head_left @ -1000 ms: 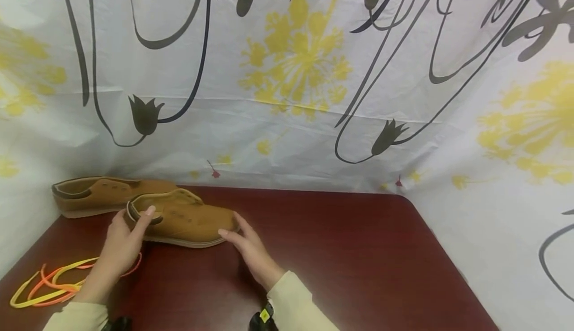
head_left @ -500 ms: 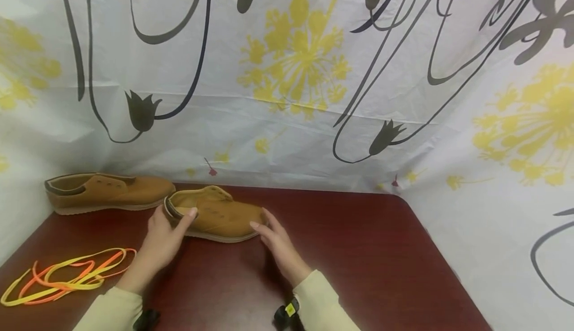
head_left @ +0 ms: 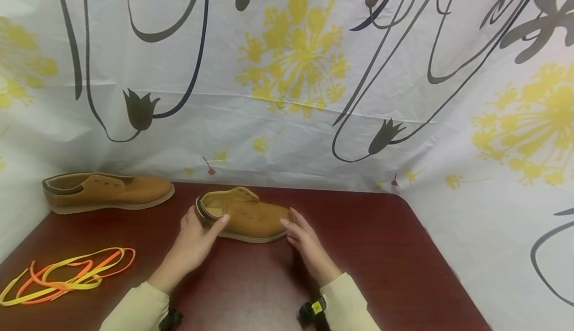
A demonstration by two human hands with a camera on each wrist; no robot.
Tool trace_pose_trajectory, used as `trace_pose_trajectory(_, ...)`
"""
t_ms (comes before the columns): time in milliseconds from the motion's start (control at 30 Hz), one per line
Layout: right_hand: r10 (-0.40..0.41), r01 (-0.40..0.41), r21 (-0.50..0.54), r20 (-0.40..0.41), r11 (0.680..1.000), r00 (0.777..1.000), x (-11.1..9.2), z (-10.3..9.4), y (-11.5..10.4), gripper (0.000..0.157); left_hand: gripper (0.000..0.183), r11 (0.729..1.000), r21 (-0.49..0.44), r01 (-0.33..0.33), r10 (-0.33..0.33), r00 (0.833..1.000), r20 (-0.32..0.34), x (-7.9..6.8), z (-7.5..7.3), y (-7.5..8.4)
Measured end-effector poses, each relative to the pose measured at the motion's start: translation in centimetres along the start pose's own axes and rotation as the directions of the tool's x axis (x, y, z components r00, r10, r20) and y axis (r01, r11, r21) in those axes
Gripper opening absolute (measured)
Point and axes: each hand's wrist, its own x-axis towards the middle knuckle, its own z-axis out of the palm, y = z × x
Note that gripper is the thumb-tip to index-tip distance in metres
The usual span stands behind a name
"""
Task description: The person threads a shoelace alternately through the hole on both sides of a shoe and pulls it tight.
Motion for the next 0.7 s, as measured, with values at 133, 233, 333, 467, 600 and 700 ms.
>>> trace_pose_trajectory(133, 0.019, -0.019, -0.016, -0.032, 1.000, 0.999, -0.2, -1.3, -0.1, 0.080, 0.117, 1.000, 0.010, -0.005, 0.004, 0.999, 0.033, -0.3, 1.1, 0.7)
trace_pose_trajectory(233, 0.035, -0.036, -0.029, -0.049, 0.999, 0.998, -0.4, -2.2, -0.2, 0.080, 0.120, 1.000, 0.020, -0.012, 0.011, 0.998, 0.056, -0.5, 1.8, 1.1)
trace_pose_trajectory(333, 0.052, -0.055, -0.042, -0.063, 0.998, 0.997, -0.6, -3.1, -0.4, 0.081, 0.123, 1.000, 0.025, -0.013, 0.011, 0.997, 0.077, -0.6, 2.5, 1.5)
trace_pose_trajectory(467, 0.072, -0.077, -0.064, -0.079, 0.995, 0.994, -0.8, -4.4, -0.5, 0.081, 0.124, 1.000, 0.020, -0.020, 0.018, 0.995, 0.095, -1.0, 3.3, 2.4)
trace_pose_trajectory(600, 0.094, -0.106, -0.099, -0.112, 0.989, 0.989, -1.2, -5.7, -0.9, 0.081, 0.123, 0.999, 0.010, -0.039, 0.038, 0.995, 0.089, -1.5, 4.3, 3.5)
trace_pose_trajectory(700, 0.094, -0.121, -0.176, -0.156, 0.977, 0.983, -1.6, -6.4, -1.3, 0.083, 0.122, 0.998, -0.006, -0.058, 0.059, 0.995, 0.082, -1.8, 5.2, 4.3)
